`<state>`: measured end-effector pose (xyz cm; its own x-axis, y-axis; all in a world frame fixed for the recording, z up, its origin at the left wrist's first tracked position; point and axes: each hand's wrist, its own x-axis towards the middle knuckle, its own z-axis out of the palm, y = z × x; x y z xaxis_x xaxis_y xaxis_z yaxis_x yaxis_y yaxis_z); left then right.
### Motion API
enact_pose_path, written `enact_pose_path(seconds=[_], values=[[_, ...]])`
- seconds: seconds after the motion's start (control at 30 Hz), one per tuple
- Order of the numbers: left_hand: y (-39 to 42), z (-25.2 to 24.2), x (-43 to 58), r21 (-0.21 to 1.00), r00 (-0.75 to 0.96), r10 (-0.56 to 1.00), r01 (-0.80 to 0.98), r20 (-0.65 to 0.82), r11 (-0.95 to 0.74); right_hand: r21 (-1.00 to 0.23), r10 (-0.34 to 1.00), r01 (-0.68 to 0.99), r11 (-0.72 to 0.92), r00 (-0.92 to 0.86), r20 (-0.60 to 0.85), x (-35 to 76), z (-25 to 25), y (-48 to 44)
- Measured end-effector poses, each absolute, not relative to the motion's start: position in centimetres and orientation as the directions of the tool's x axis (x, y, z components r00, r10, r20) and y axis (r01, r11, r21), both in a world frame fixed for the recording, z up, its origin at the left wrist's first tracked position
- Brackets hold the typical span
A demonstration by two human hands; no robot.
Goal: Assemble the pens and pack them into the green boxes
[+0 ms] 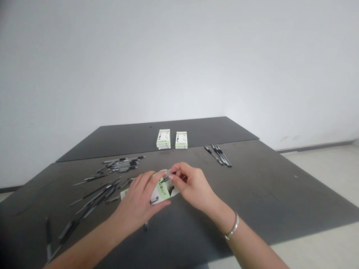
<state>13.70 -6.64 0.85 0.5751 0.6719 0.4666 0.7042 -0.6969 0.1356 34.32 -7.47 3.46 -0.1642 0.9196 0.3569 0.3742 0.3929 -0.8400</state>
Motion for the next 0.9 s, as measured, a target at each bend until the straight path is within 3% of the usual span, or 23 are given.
enact_pose_path(seconds=[0.17, 0.37, 0.43, 0.5, 0.53, 0.73, 0.9], values=[[-6.7, 1.2, 13.3, 0.139, 0.556, 0.674, 0.712, 0.486, -0.688, -0.829, 0.927, 0.418, 0.372, -0.22, 0.305, 35.4, 4.0, -7.4], [-6.6, 1.1, 13.7, 0.138, 0.566, 0.672, 0.707, 0.478, -0.694, -0.602, 0.827, 0.574, 0.555, -0.303, 0.473, 34.7, 4.0, -7.1], [-6.3, 0.9, 13.6, 0.127, 0.557, 0.68, 0.722, 0.477, -0.68, -0.568, 0.882, 0.723, 0.393, -0.122, 0.455, 36.8, 3.6, -4.9], [-6.1, 0.7, 13.5, 0.121, 0.549, 0.688, 0.734, 0.474, -0.668, -0.441, 0.906, 0.897, 0.007, 0.181, 0.383, 39.9, 3.0, -1.7], [-6.0, 0.6, 13.4, 0.12, 0.546, 0.691, 0.737, 0.474, -0.665, -0.409, 0.903, 0.91, -0.072, 0.233, 0.36, 41.6, 2.6, 0.0], [-5.9, 0.8, 13.4, 0.133, 0.545, 0.699, 0.737, 0.463, -0.663, -0.325, 0.943, 0.918, -0.227, 0.291, 0.162, 46.5, -0.3, 6.4], [-6.0, 1.2, 13.5, 0.124, 0.545, 0.688, 0.734, 0.478, -0.668, -0.356, 0.935, 0.906, -0.23, 0.307, 0.178, 44.8, 0.5, 5.7]])
